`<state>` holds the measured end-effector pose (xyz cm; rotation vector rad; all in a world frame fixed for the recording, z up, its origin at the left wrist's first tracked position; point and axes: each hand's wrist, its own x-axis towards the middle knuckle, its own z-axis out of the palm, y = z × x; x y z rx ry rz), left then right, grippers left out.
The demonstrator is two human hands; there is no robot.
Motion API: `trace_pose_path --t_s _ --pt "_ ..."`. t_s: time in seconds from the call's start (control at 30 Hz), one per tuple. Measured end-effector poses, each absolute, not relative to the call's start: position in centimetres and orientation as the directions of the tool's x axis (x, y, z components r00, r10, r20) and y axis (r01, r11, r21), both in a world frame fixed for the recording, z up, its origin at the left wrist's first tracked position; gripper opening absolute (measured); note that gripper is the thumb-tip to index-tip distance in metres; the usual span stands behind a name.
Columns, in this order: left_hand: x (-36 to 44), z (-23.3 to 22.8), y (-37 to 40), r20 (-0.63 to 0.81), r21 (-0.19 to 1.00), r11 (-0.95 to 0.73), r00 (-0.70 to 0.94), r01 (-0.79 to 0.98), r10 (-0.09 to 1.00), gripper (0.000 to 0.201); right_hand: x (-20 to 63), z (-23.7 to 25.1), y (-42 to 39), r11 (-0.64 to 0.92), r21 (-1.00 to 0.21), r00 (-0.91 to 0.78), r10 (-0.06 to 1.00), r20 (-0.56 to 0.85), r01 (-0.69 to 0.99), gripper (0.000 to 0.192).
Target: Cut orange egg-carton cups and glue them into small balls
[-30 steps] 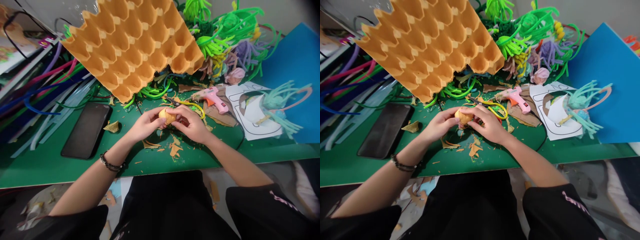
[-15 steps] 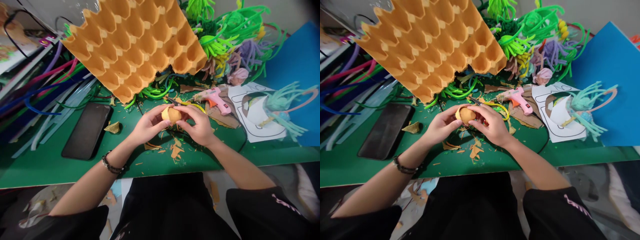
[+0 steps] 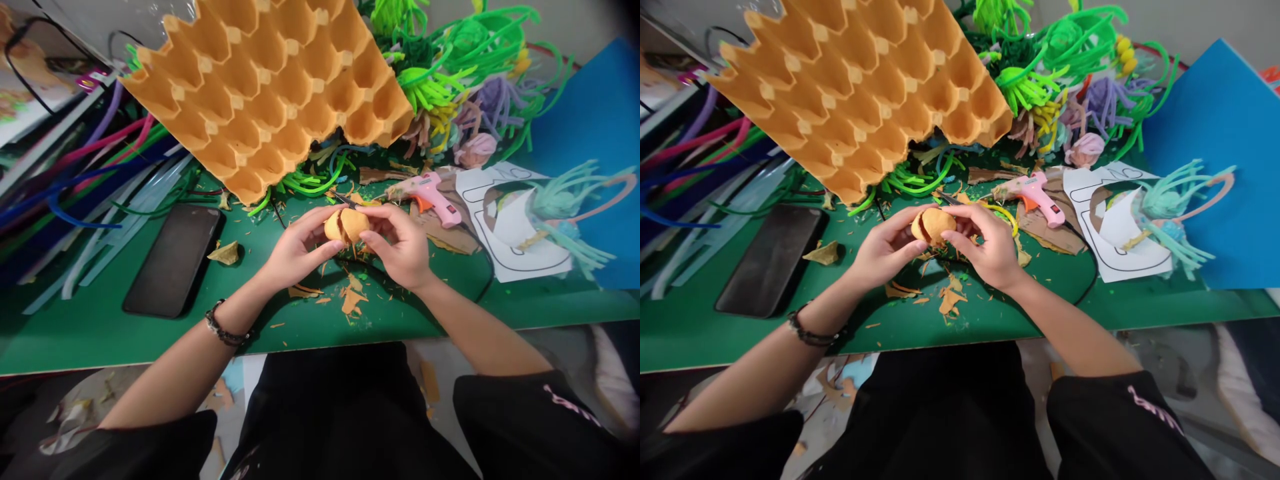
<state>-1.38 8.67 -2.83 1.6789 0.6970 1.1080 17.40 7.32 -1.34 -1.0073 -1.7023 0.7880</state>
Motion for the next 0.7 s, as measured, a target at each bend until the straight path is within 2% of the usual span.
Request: trace_pose_path --t_s 0.4,0.7 --pt "-1.13 -2.64 8.41 0.316 0.941 -0.337 0.413 -0.025 0.854 0.048 16.92 -1.49 6.91 0.485 -0.822 -0.172 0.875 0.453 0.299 0.028" --pt "-1.12 -2.9 8.47 0.343 0.936 -0.344 0.382 -0.069 0.858 0.046 17.08 -1.19 6.82 0.478 -0.813 -0.174 0.878 0.446 0.332 0.027"
